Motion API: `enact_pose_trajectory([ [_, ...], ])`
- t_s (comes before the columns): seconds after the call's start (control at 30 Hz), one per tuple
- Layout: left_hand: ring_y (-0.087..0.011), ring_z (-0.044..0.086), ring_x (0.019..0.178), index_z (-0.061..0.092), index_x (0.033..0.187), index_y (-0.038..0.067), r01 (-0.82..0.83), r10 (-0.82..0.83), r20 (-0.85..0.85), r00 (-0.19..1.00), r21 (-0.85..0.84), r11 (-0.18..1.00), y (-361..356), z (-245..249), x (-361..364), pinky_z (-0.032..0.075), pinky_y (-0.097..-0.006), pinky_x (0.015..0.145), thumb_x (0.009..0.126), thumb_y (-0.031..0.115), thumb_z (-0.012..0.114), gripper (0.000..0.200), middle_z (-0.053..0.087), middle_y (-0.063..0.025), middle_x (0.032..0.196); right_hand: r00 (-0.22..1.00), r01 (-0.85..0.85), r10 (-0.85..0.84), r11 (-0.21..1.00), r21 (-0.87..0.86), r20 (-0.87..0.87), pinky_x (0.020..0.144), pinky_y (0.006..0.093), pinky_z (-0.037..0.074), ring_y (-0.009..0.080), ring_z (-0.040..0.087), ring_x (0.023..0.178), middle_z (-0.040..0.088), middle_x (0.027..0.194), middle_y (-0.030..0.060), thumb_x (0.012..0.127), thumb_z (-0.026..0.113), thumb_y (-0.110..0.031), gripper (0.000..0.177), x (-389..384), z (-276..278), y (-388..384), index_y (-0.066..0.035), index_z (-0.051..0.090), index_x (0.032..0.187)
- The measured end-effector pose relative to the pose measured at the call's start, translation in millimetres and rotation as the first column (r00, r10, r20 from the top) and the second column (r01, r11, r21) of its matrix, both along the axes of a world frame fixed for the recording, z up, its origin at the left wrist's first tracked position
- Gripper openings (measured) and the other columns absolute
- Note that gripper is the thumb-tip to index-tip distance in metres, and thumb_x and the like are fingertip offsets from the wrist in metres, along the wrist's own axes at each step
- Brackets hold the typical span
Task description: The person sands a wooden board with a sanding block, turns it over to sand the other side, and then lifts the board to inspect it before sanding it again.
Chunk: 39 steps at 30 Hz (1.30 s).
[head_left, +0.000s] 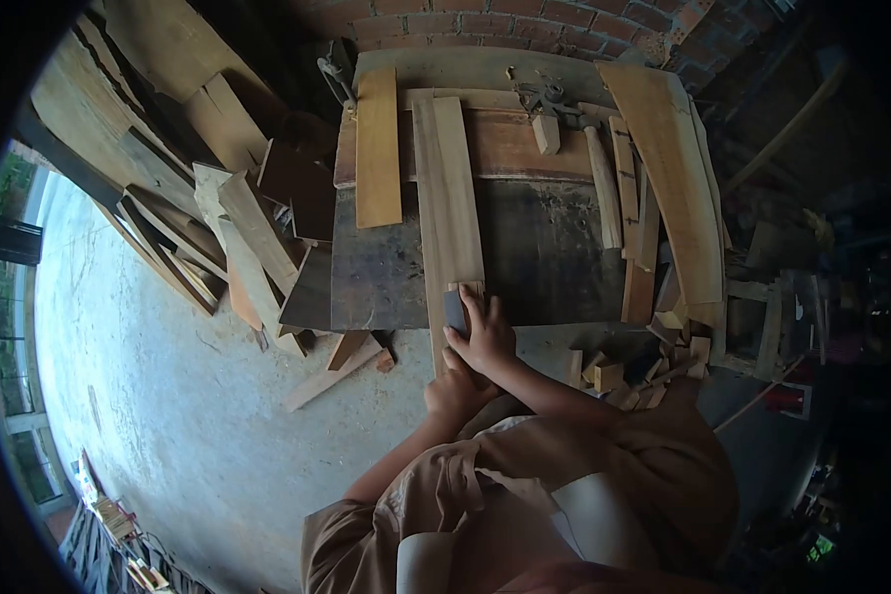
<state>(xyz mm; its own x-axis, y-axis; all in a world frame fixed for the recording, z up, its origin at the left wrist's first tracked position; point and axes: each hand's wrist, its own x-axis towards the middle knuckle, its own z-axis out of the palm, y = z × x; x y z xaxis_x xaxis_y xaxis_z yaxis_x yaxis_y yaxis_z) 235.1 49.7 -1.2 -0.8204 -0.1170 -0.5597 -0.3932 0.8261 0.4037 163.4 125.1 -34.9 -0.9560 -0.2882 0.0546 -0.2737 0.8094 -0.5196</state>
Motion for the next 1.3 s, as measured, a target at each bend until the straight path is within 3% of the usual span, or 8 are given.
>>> enact_pose_trajectory([
  [0.13,-0.0278,0.064,0.059,0.032,0.111,-0.015,0.048,-0.053,-0.058,0.997,-0.085,0.995,-8.4,-2.5,-35.5,0.051,-0.0374,0.048,0.060,0.069,0.059,0.102,0.062,-0.0151,0.065,0.998,0.029,-0.029,1.000,-0.004,0.059,0.065,0.0451,0.049,0.0374,0.055,0.082,0.042,0.099,0.0197,0.070,0.066,-0.039,0.071,-36.6,5.0,-11.3,-0.024,0.033,0.132],
  [0.17,-0.0259,0.064,0.058,0.024,0.120,-0.018,0.093,-0.100,-0.064,0.993,-0.115,0.989,-13.2,-6.2,-49.8,0.051,-0.0355,0.049,0.059,0.067,0.061,0.111,0.063,-0.0131,0.065,0.996,0.056,-0.055,0.998,-0.011,0.075,0.065,0.0455,0.049,0.0379,0.055,0.083,0.042,0.100,0.0200,0.070,0.066,-0.038,0.071,-50.3,6.4,-15.0,-0.024,0.033,0.132],
  [0.3,-0.0284,0.065,0.061,0.037,0.103,-0.012,0.143,-0.165,-0.183,0.969,-0.124,0.982,-35.4,-6.8,-124.8,0.051,-0.0385,0.050,0.062,0.068,0.058,0.092,0.063,-0.0162,0.068,0.988,0.132,-0.130,0.991,-0.025,0.084,0.068,0.0469,0.048,0.0398,0.055,0.085,0.042,0.103,0.0214,0.071,0.065,-0.039,0.072,-123.9,6.6,-32.0,-0.026,0.030,0.132],
  [0.43,-0.0294,0.065,0.068,0.039,0.102,-0.009,0.136,-0.177,-0.234,0.956,-0.182,0.974,-59.1,1.3,-225.1,0.052,-0.0384,0.056,0.060,0.069,0.059,0.092,0.064,-0.0182,0.074,0.974,0.186,-0.183,0.983,-0.010,0.130,0.078,0.0462,0.047,0.0419,0.052,0.099,0.040,0.116,0.0251,0.071,0.062,-0.043,0.071,-224.9,16.1,-57.9,-0.027,0.030,0.132],
  [0.5,-0.0289,0.066,0.069,0.040,0.102,-0.009,0.114,-0.168,-0.240,0.956,-0.225,0.968,-67.5,2.7,-274.9,0.052,-0.0371,0.056,0.061,0.071,0.057,0.091,0.064,-0.0180,0.075,0.981,0.190,-0.191,0.981,0.036,0.028,0.079,0.0441,0.047,0.0382,0.052,0.099,0.041,0.114,0.0236,0.071,0.062,-0.043,0.071,-280.0,5.5,-72.3,-0.024,0.031,0.132],
  [0.73,-0.0291,0.064,0.085,0.040,0.107,-0.009,0.113,-0.163,-0.183,0.970,-0.255,0.960,-94.9,17.3,-391.5,0.051,-0.0386,0.070,0.061,0.068,0.059,0.092,0.063,-0.0189,0.093,0.971,0.214,-0.216,0.976,0.028,0.105,0.084,0.0420,0.046,0.0344,0.052,0.103,0.043,0.116,0.0218,0.072,0.059,-0.046,0.071,-394.9,24.0,-102.9,-0.024,0.030,0.133],
  [0.97,-0.0285,0.065,0.080,0.037,0.108,-0.011,0.007,-0.056,-0.249,0.967,-0.195,0.981,-70.2,7.2,-310.5,0.052,-0.0385,0.064,0.061,0.070,0.057,0.096,0.063,-0.0188,0.088,0.989,0.126,-0.130,0.990,0.062,0.064,0.083,0.0437,0.046,0.0369,0.052,0.103,0.042,0.117,0.0229,0.072,0.059,-0.046,0.071,-324.8,8.2,-84.1,-0.025,0.029,0.133],
  [1.3,-0.0292,0.065,0.063,0.016,0.123,-0.018,0.031,-0.031,-0.018,0.999,0.016,0.999,-3.1,-1.2,-27.2,0.052,-0.0382,0.054,0.065,0.063,0.059,0.108,0.063,-0.0187,0.074,1.000,0.014,-0.015,0.999,0.052,0.021,0.065,0.0436,0.048,0.0354,0.054,0.081,0.042,0.099,0.0194,0.070,0.064,-0.039,0.071,-27.0,-0.5,-3.1,-0.021,0.033,0.132],
])
